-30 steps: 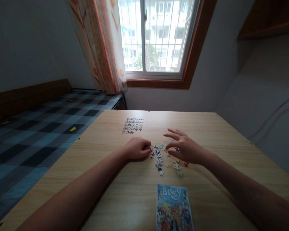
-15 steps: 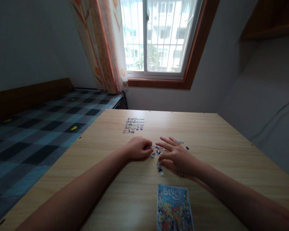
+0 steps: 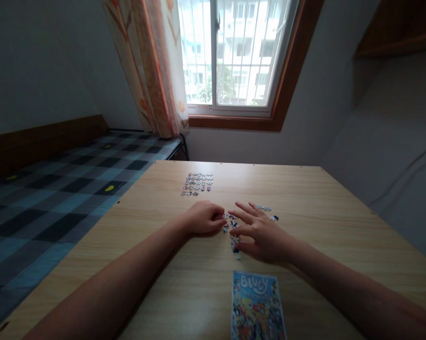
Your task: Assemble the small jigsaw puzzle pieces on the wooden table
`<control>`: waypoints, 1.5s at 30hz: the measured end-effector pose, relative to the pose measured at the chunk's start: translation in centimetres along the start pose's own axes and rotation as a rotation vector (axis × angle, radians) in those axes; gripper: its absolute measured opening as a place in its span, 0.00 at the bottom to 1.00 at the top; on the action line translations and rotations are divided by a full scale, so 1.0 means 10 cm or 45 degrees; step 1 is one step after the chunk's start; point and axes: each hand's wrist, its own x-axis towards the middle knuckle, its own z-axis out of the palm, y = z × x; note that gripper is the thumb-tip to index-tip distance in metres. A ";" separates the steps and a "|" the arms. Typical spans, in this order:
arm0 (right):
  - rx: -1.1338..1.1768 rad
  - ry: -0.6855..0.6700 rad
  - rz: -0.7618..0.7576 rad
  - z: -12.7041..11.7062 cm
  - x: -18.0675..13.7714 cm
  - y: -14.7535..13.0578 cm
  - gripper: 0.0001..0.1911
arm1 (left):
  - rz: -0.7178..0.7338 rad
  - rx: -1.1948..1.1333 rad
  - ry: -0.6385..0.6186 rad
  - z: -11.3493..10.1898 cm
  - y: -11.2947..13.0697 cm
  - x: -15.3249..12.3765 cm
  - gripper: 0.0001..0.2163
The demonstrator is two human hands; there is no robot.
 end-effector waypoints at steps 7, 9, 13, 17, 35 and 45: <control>0.156 0.023 0.106 0.02 0.02 -0.04 0.03 | -0.005 -0.006 -0.002 -0.01 0.00 0.00 0.14; 0.235 0.056 0.144 0.02 0.02 -0.03 0.02 | 0.002 -0.003 0.005 0.00 -0.01 0.00 0.15; 0.384 0.121 0.205 0.03 0.02 0.05 0.03 | 0.008 0.016 0.011 0.02 -0.03 0.01 0.15; 0.457 0.164 0.264 0.06 0.03 0.16 0.06 | 0.002 0.020 -0.002 0.02 -0.03 0.01 0.15; 0.394 0.578 0.412 0.07 0.03 0.27 0.07 | -0.003 -0.130 0.103 0.06 -0.06 0.02 0.16; 0.427 0.627 0.312 0.04 0.05 0.21 0.07 | 0.078 -0.497 0.312 0.14 0.26 0.07 0.08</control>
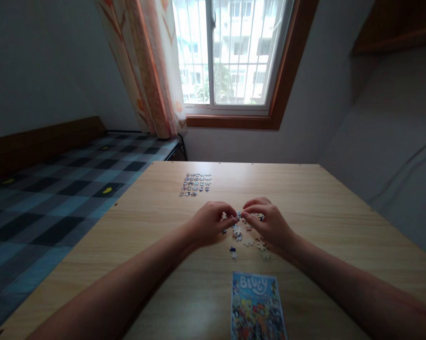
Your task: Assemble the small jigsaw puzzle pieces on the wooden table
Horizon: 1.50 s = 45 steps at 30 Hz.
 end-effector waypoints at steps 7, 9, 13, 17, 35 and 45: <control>-0.029 -0.055 -0.037 0.02 -0.02 0.01 0.06 | -0.069 -0.116 0.005 0.04 -0.03 -0.03 0.07; -0.073 -0.086 -0.084 0.02 -0.02 -0.01 0.06 | -0.116 -0.158 0.021 0.03 -0.04 -0.02 0.08; -0.230 -0.062 -0.179 -0.04 -0.01 -0.01 0.06 | -0.223 -0.104 0.045 -0.11 -0.12 0.02 0.06; -0.354 0.126 -0.158 -0.20 0.05 0.17 0.08 | -0.282 0.430 0.069 -0.40 -0.32 0.03 0.04; -0.480 0.298 -0.089 -0.33 0.06 0.62 0.10 | -0.514 1.014 -0.092 -0.65 -0.30 -0.01 0.11; -0.380 0.268 -0.117 -0.34 0.08 0.56 0.11 | -0.797 1.070 -0.308 -0.30 -0.05 -0.10 0.21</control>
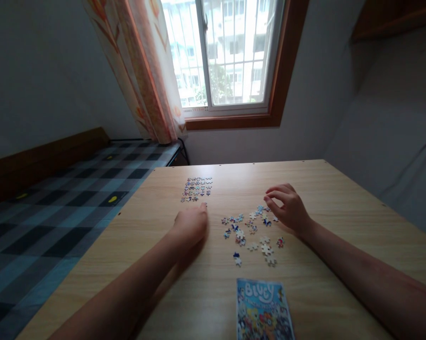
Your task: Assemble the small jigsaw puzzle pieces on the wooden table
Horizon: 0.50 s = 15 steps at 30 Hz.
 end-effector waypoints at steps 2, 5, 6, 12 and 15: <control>0.012 -0.002 0.012 0.00 0.00 0.00 0.11 | -0.050 0.038 -0.055 -0.02 0.01 -0.03 0.25; 0.013 -0.007 0.007 0.01 0.00 0.00 0.11 | -0.091 0.077 -0.100 -0.09 0.02 -0.07 0.27; 0.010 -0.009 0.001 0.01 0.00 0.00 0.11 | -0.093 0.084 -0.108 -0.12 0.04 -0.08 0.28; 0.012 -0.020 0.003 0.02 -0.01 -0.01 0.11 | -0.074 0.100 -0.200 -0.15 0.16 -0.15 0.30; 0.013 -0.028 0.011 0.02 0.00 -0.02 0.11 | -0.080 0.088 -0.199 -0.13 0.17 -0.14 0.29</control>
